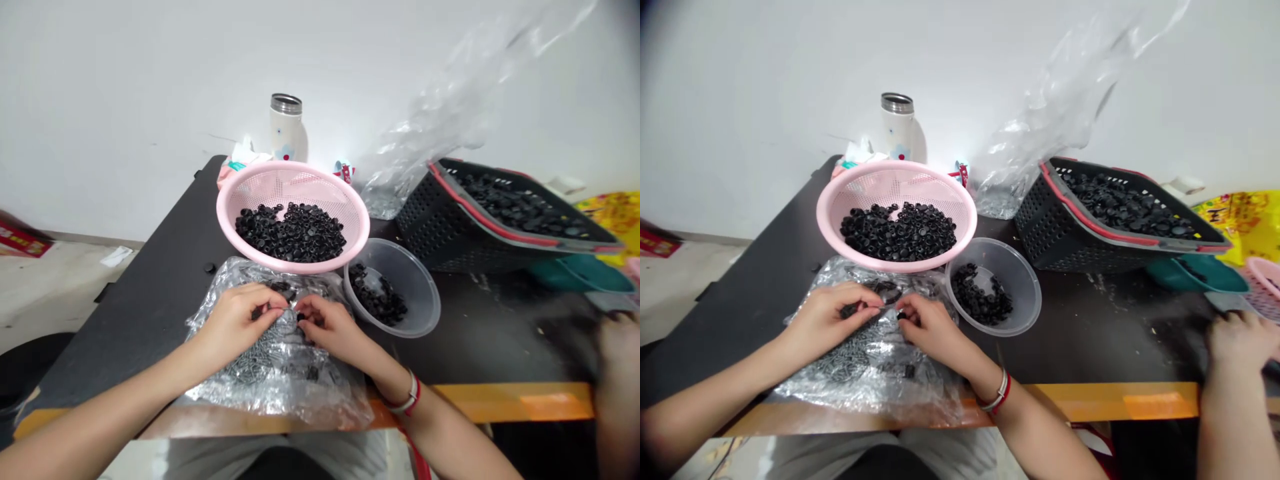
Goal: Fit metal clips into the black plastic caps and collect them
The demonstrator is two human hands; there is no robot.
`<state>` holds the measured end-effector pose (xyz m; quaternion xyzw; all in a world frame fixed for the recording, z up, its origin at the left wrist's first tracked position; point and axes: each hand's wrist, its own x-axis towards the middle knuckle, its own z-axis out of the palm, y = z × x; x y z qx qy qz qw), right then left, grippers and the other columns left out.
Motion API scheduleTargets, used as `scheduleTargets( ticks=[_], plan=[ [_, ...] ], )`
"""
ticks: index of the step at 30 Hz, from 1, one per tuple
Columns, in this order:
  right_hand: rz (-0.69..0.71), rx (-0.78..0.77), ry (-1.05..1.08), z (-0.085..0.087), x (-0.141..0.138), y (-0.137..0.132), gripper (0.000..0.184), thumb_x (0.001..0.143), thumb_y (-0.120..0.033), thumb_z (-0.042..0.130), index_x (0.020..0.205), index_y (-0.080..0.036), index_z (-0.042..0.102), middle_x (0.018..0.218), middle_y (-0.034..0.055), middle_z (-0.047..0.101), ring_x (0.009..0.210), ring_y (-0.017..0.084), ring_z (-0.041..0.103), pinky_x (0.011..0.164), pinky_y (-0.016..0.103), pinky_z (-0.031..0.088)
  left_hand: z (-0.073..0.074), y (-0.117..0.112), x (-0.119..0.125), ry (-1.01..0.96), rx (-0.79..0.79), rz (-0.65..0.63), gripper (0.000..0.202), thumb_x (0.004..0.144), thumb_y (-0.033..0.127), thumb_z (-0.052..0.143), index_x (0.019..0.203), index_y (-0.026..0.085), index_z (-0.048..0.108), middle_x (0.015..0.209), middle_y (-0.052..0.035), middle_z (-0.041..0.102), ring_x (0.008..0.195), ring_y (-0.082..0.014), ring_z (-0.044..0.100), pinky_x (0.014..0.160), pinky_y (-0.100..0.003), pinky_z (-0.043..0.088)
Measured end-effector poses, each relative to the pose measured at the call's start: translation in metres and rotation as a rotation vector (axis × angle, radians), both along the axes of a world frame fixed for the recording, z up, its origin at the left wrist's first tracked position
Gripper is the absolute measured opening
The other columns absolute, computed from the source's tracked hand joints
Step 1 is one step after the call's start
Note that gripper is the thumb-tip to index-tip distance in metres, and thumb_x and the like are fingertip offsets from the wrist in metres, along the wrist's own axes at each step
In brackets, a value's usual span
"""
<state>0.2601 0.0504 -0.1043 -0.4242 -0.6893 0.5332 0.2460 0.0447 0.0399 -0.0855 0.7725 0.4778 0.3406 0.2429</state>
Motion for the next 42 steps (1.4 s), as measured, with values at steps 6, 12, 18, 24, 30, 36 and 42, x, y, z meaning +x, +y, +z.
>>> scheduleTargets(
  ticks=[6, 12, 18, 24, 30, 36, 42],
  plan=[
    [-0.115, -0.338, 0.460, 0.013, -0.003, -0.007, 0.021, 0.084, -0.030, 0.065, 0.101, -0.019, 0.059, 0.100, 0.0048, 0.067, 0.072, 0.011, 0.065, 0.050, 0.017, 0.051, 0.004, -0.011, 0.006, -0.092, -0.073, 0.022, 0.009, 0.084, 0.017, 0.065, 0.092, 0.019, 0.066, 0.074, 0.0016, 0.067, 0.064, -0.0110, 0.060, 0.061, -0.023, 0.048],
    [-0.080, -0.420, 0.531, 0.019, -0.006, -0.014, 0.020, 0.081, -0.030, 0.071, 0.097, -0.018, 0.068, 0.070, -0.0024, 0.060, 0.057, 0.007, 0.054, 0.046, 0.015, 0.047, 0.009, -0.018, 0.008, -0.175, -0.106, 0.032, 0.011, 0.083, 0.015, 0.066, 0.091, 0.019, 0.060, 0.076, 0.0024, 0.065, 0.066, -0.0095, 0.059, 0.063, -0.021, 0.049],
    [-0.092, -0.476, 0.573, 0.012, -0.010, -0.016, 0.024, 0.076, -0.030, 0.077, 0.094, -0.019, 0.065, 0.076, -0.0028, 0.060, 0.058, 0.008, 0.056, 0.048, 0.017, 0.048, 0.009, -0.020, 0.008, -0.166, -0.093, -0.005, 0.012, 0.083, 0.014, 0.066, 0.091, 0.020, 0.059, 0.076, 0.0038, 0.065, 0.066, -0.0079, 0.060, 0.063, -0.019, 0.049],
    [-0.094, -0.481, 0.598, 0.012, -0.011, -0.017, 0.023, 0.075, -0.029, 0.078, 0.089, -0.018, 0.064, 0.074, -0.0034, 0.060, 0.058, 0.007, 0.058, 0.048, 0.016, 0.048, 0.007, -0.019, 0.008, -0.087, -0.006, -0.023, 0.017, 0.083, 0.012, 0.068, 0.097, 0.020, 0.065, 0.077, 0.0033, 0.067, 0.066, -0.0084, 0.061, 0.064, -0.020, 0.049],
    [-0.129, -0.538, 0.629, 0.014, -0.010, -0.015, 0.025, 0.076, -0.029, 0.076, 0.093, -0.016, 0.064, 0.067, -0.0025, 0.063, 0.057, 0.008, 0.059, 0.047, 0.016, 0.047, 0.010, -0.016, 0.006, -0.141, 0.036, -0.061, 0.018, 0.088, 0.012, 0.062, 0.099, 0.021, 0.073, 0.082, -0.0009, 0.071, 0.072, -0.0110, 0.065, 0.066, -0.021, 0.050],
    [-0.083, -0.643, 0.669, 0.008, -0.008, -0.015, 0.031, 0.073, -0.030, 0.079, 0.098, -0.015, 0.067, 0.075, 0.0021, 0.070, 0.059, 0.010, 0.061, 0.048, 0.017, 0.047, 0.012, -0.018, 0.006, -0.254, -0.056, -0.005, 0.008, 0.085, 0.014, 0.067, 0.085, 0.021, 0.070, 0.088, -0.0002, 0.071, 0.081, -0.0126, 0.068, 0.075, -0.023, 0.052],
    [-0.024, -0.663, 0.730, 0.006, -0.010, -0.018, 0.029, 0.073, -0.029, 0.080, 0.094, -0.014, 0.066, 0.071, -0.0003, 0.068, 0.056, 0.008, 0.061, 0.049, 0.018, 0.049, 0.010, -0.019, 0.009, -0.254, 0.036, -0.005, 0.007, 0.080, 0.017, 0.074, 0.076, 0.023, 0.073, 0.083, 0.0014, 0.058, 0.075, -0.0095, 0.059, 0.068, -0.020, 0.047]
  ],
)
